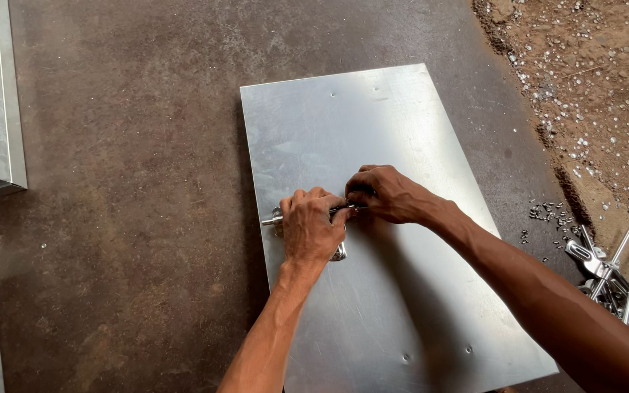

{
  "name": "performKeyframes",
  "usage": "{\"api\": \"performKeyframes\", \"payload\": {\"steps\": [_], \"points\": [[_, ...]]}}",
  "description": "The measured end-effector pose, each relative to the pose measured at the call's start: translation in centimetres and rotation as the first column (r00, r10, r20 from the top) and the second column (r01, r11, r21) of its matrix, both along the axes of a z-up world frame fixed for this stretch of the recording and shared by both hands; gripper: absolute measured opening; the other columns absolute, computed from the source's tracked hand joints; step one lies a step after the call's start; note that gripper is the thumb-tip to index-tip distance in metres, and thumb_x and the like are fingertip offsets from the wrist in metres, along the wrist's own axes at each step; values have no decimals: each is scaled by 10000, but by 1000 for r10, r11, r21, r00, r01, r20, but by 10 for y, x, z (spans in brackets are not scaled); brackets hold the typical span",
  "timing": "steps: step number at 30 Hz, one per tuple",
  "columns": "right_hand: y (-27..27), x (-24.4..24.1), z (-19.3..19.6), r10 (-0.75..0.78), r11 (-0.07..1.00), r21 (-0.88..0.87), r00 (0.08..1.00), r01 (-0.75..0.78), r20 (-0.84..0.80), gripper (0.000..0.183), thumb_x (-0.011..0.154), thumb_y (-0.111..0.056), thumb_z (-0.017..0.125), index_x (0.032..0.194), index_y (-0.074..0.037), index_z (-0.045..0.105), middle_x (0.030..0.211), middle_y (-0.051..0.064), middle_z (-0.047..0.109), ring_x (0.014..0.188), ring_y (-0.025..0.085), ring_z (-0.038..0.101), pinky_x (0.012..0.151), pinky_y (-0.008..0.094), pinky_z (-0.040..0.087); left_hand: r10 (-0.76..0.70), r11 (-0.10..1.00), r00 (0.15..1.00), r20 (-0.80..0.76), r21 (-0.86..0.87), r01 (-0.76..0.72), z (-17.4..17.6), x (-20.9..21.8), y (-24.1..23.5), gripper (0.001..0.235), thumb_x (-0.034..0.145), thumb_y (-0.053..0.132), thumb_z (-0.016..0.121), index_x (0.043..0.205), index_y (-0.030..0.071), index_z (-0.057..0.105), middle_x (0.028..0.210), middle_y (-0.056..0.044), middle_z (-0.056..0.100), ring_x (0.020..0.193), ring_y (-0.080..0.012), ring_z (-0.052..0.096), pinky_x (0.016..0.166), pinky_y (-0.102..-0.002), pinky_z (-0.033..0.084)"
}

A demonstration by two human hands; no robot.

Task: The person assembles a metal panel by positioning a latch and handle, marking holes with a punch, and hammering pins into place on the metal surface.

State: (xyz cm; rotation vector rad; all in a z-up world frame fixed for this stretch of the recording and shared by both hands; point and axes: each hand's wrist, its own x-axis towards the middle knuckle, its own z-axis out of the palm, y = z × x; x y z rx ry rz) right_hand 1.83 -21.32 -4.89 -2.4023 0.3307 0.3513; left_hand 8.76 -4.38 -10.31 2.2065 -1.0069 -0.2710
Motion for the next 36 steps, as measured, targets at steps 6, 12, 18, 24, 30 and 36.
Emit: {"api": "performKeyframes", "payload": {"steps": [6, 12, 18, 24, 30, 36], "points": [[3, 5, 4, 8, 1000, -7, 999, -8, -40, 255, 947, -263, 647, 1024, -43, 752, 1029, 106, 713, 854, 248, 702, 779, 384, 616, 29, 1000, 999, -13, -11, -29, -2, 1, 0, 162, 818, 255, 816, 945, 155, 821, 934, -6, 748, 924, -202, 609, 998, -451, 359], [4, 9, 9, -72, 996, -64, 996, 68, -62, 238, 847, -184, 746, 1042, -47, 729, 885, 116, 747, 762, 238, 709, 696, 376, 618, 23, 999, 1000, 12, -29, -23, 3, -1, 3, 153, 838, 244, 799, 978, 186, 820, 931, 10, 749, 922, -202, 603, 1011, -450, 369], [-6, -19, -4, -508, 842, 267, 856, 469, 94, 290, 917, -241, 732, 1088, -8, 760, 852, 140, 766, 700, 184, 715, 638, 329, 612, -13, 1000, 999, 38, -7, 13, 7, -3, 3, 235, 836, 302, 778, 1068, 278, 804, 897, 17, 703, 900, -201, 588, 965, -456, 372], [22, -59, -21, -655, 646, 554, 754, 525, 49, 327, 893, -198, 722, 1141, 14, 740, 949, 140, 781, 796, 151, 742, 733, 301, 643, -75, 997, 986, 148, 6, 75, 1, -5, 4, 178, 912, 274, 726, 1069, 265, 809, 922, 9, 696, 895, -201, 585, 925, -459, 386], [51, -52, -16, -679, 652, 440, 734, 618, -25, 315, 894, -137, 703, 1170, 15, 693, 952, 126, 771, 803, 167, 739, 690, 281, 629, -75, 997, 991, 113, 18, 74, -3, -2, 3, 167, 919, 270, 718, 1056, 251, 812, 926, 4, 687, 885, -191, 576, 928, -432, 391], [49, -34, -10, -761, 565, 401, 643, 721, -85, 527, 827, -54, 758, 1265, 52, 484, 893, 208, 724, 669, 212, 731, 528, 275, 614, -78, 997, 991, 108, 4, 78, -2, -1, 3, 150, 890, 273, 746, 1017, 240, 821, 912, 8, 682, 874, -186, 567, 922, -432, 383]]}}
